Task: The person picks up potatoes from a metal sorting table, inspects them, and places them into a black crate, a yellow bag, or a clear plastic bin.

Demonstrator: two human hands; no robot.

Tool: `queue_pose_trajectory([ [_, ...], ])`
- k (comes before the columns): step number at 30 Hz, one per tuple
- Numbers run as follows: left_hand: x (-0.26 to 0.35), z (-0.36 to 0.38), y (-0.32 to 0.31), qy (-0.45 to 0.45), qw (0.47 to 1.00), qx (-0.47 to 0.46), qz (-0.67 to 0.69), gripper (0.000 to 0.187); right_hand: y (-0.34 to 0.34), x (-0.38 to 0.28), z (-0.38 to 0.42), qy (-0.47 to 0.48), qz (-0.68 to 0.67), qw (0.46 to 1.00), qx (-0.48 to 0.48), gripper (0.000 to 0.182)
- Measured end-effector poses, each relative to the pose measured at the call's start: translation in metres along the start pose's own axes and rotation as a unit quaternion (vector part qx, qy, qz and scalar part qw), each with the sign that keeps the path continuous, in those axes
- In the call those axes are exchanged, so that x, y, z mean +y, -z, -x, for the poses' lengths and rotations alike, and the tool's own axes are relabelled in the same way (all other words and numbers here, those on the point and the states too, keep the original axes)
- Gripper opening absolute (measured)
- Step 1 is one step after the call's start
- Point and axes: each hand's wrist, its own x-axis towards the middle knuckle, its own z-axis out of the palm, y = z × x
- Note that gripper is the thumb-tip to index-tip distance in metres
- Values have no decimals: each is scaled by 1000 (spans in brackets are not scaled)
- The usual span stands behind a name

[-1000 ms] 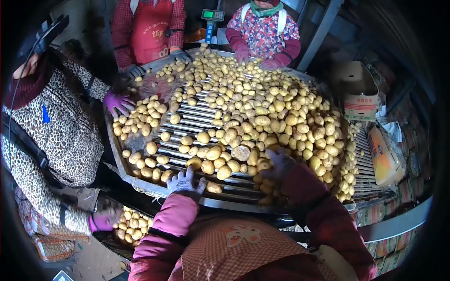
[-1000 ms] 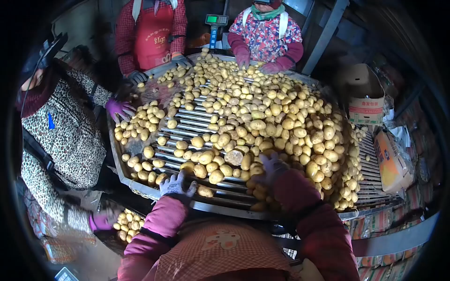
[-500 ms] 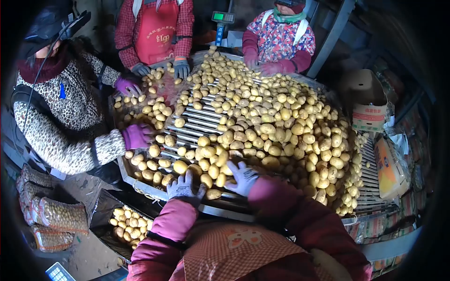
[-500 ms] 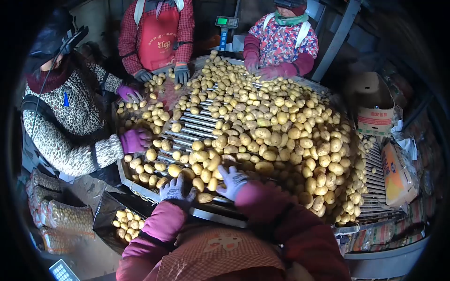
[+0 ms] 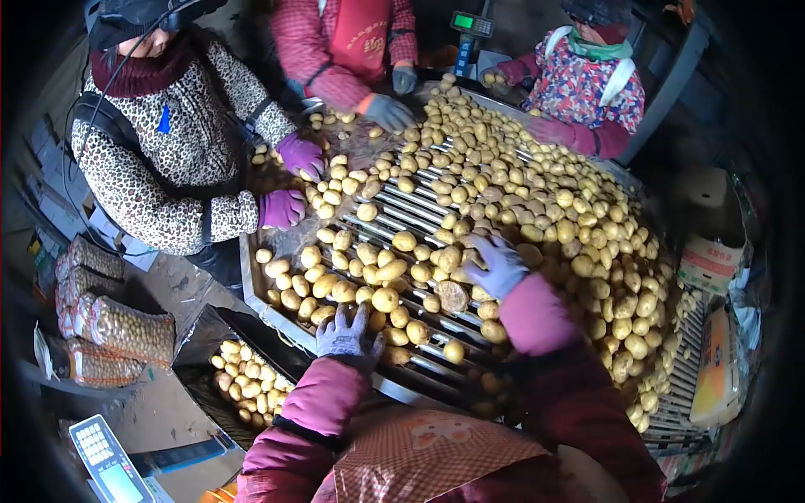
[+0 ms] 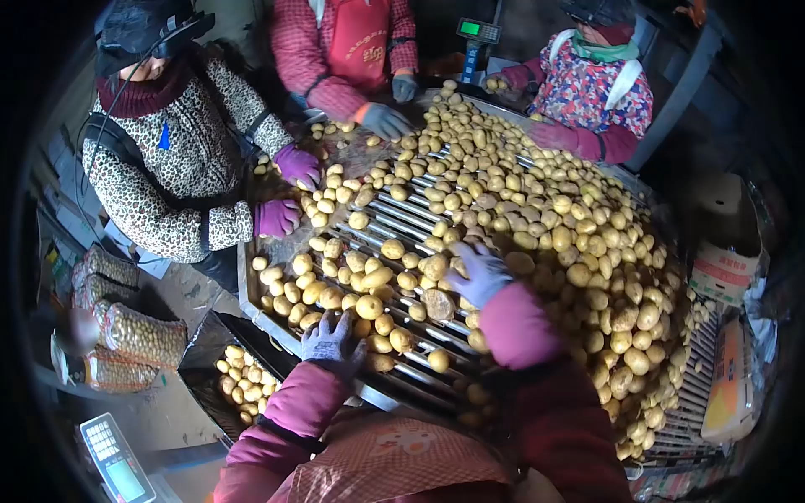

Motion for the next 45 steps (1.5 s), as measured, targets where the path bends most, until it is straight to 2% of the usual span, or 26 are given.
queue_pose_trajectory([
  [1, 1, -1, 1, 1, 1000, 7, -2, 71, 1, 13, 9, -22, 140, 989, -44, 72],
  [7, 5, -2, -1, 4, 999, 33, -21, 71, -18, 11, -22, -85, 160, 967, -177, 82],
  [11, 4, -1, -5, 7, 999, 35, -22, 69, -29, -17, -56, -125, 68, 972, -188, 80],
  [13, 2, 0, -9, 4, 999, 47, -27, 69, -56, -6, -68, -75, -123, 983, -111, 82],
  [14, 1, 1, -11, 10, 999, 43, -26, 68, -59, 3, -71, -91, -252, 957, -112, 80],
  [17, 3, 5, -11, 20, 998, 49, -16, 67, -64, 30, -67, -26, -328, 944, -25, 64],
  [18, 4, 6, -12, 20, 998, 54, -16, 67, -31, 18, -51, -26, -256, 963, -81, 56],
  [20, 3, 5, -14, 15, 998, 59, -15, 67, -36, 20, -15, -12, -293, 943, -154, 50],
  [21, 0, 3, -16, 12, 997, 68, -16, 65, -50, 30, -4, 148, -8, 981, -124, 47],
  [22, 0, 2, -17, 8, 997, 77, -17, 65, -40, 10, 8, 141, 67, 961, -227, 49],
  [23, 1, 4, -18, 5, 997, 76, -17, 65, -31, -8, 22, 185, 155, 947, -211, 47],
  [25, 2, 7, -14, -22, 993, 94, 66, 61, -49, -9, 23, 193, 226, 941, -161, 47],
  [27, 15, 18, -14, -99, 977, 138, 127, 56, -49, -6, 6, 107, 150, 950, -251, 48],
  [29, 29, 22, -20, -185, 920, 151, 311, 49, -42, -3, -1, 89, 55, 971, -215, 47],
  [30, 35, 22, -26, -146, 851, 68, 501, 47, -41, -3, -5, 76, -28, 981, -176, 44],
  [31, 44, 18, -26, -101, 738, -17, 667, 44, -40, -5, -10, 64, -111, 982, -137, 42],
  [32, 53, 17, -23, -24, 558, -64, 827, 47, -46, -14, -6, 34, -375, 915, -146, 40],
  [33, 53, -3, -7, 250, 444, -200, 837, 49, -55, -18, -7, 120, -399, 897, -151, 37],
  [35, 40, -2, 6, 158, 318, -222, 908, 48, -17, -46, -24, 108, -390, 875, -267, 34],
  [36, 38, 2, 6, 91, 313, -168, 930, 47, -32, -35, -41, 88, -402, 893, -181, 30],
  [37, 19, -9, -21, 100, 303, -211, 924, 43, -45, -22, -57, 62, -411, 904, -97, 26],
  [39, 25, 1, 18, 87, 371, -192, 904, 44, -37, -7, -79, -8, -103, 991, -87, 22],
  [40, 22, -1, 20, 91, 365, -192, 907, 44, -53, -2, -83, 18, -44, 990, -137, 25],
  [41, 21, -3, 21, 97, 328, -189, 921, 46, -67, 4, -82, 44, 15, 981, -186, 29],
  [43, 20, -5, 16, 104, 284, -186, 935, 47, -80, -13, -73, 10, 89, 986, -139, 40],
  [45, 14, -11, 4, 48, 254, -227, 939, 41, -78, -19, -80, -46, 89, 979, -175, 32],
])
